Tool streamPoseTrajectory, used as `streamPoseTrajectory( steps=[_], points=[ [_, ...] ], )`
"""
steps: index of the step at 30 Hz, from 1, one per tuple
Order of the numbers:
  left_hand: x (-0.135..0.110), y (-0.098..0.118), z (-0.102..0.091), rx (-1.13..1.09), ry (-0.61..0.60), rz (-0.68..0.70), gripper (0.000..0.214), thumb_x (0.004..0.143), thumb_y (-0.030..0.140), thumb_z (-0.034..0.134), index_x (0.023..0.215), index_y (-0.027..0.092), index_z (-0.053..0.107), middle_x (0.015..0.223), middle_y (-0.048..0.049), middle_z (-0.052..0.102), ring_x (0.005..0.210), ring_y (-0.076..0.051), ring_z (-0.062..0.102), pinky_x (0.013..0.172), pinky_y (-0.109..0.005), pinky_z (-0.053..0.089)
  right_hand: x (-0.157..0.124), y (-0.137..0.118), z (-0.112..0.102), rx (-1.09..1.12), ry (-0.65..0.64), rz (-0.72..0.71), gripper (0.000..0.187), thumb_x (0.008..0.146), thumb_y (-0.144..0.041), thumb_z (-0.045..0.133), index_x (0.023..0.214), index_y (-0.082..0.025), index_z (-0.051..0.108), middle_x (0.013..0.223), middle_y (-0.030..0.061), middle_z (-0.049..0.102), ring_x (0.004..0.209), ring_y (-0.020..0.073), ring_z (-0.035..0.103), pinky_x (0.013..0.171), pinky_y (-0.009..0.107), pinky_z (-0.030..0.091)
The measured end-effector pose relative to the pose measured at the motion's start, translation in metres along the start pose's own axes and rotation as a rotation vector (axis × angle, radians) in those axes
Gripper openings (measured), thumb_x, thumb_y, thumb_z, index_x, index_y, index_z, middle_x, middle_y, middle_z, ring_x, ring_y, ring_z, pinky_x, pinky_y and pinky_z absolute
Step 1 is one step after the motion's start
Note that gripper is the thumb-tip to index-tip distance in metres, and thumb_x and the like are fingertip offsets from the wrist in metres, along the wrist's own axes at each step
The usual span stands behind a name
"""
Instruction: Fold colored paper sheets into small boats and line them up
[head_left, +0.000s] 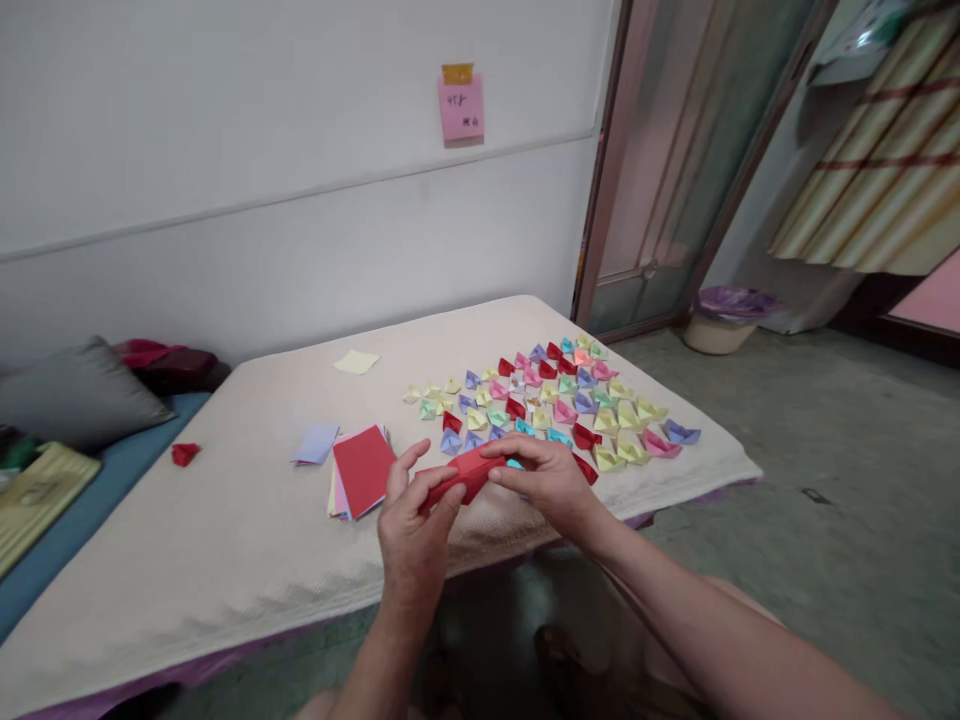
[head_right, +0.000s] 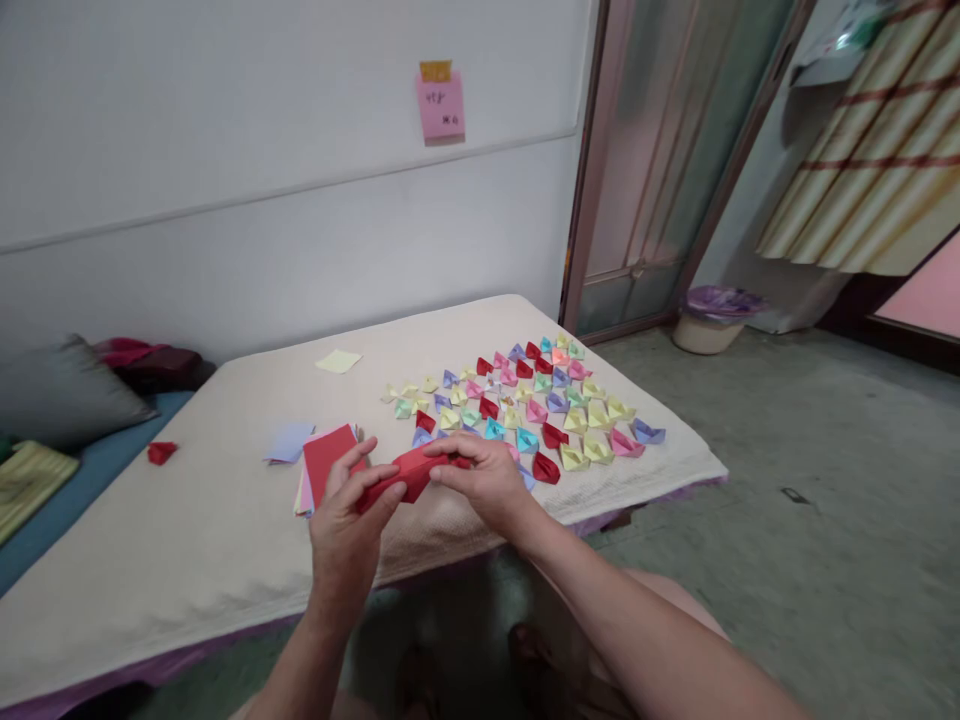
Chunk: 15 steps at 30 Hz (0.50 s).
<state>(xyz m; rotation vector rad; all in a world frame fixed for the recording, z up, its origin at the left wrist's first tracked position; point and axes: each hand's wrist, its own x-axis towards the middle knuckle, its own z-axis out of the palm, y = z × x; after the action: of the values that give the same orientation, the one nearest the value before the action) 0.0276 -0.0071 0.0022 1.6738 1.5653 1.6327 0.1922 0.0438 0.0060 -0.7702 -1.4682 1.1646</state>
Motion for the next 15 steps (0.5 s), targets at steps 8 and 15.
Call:
streamPoseTrajectory(
  steps=[8, 15],
  points=[
    [0.0005, -0.0003, -0.0013, 0.04, -0.004, 0.006, 0.012, 0.075, 0.025, 0.067, 0.085, 0.022, 0.07, 0.124, -0.0077, 0.052, 0.111, -0.023, 0.055, 0.084, -0.033, 0.051, 0.0, 0.0021, -0.0013, 0.053, 0.028, 0.069, 0.017, 0.068, -0.02, 0.071, 0.085, -0.02, 0.071, 0.078, 0.0015, 0.068, 0.074, 0.0174, 0.061, 0.071, 0.03, 0.047],
    [0.001, -0.003, -0.0015, 0.096, -0.002, 0.054, 0.009, 0.077, 0.024, 0.064, 0.084, 0.021, 0.069, 0.124, -0.0078, 0.051, 0.11, -0.023, 0.055, 0.085, -0.033, 0.051, 0.0008, -0.0031, -0.0029, -0.329, -0.016, -0.231, 0.011, 0.08, -0.016, 0.061, 0.078, -0.021, 0.07, 0.084, 0.0043, 0.061, 0.084, 0.0178, 0.058, 0.077, 0.031, 0.044]
  ],
)
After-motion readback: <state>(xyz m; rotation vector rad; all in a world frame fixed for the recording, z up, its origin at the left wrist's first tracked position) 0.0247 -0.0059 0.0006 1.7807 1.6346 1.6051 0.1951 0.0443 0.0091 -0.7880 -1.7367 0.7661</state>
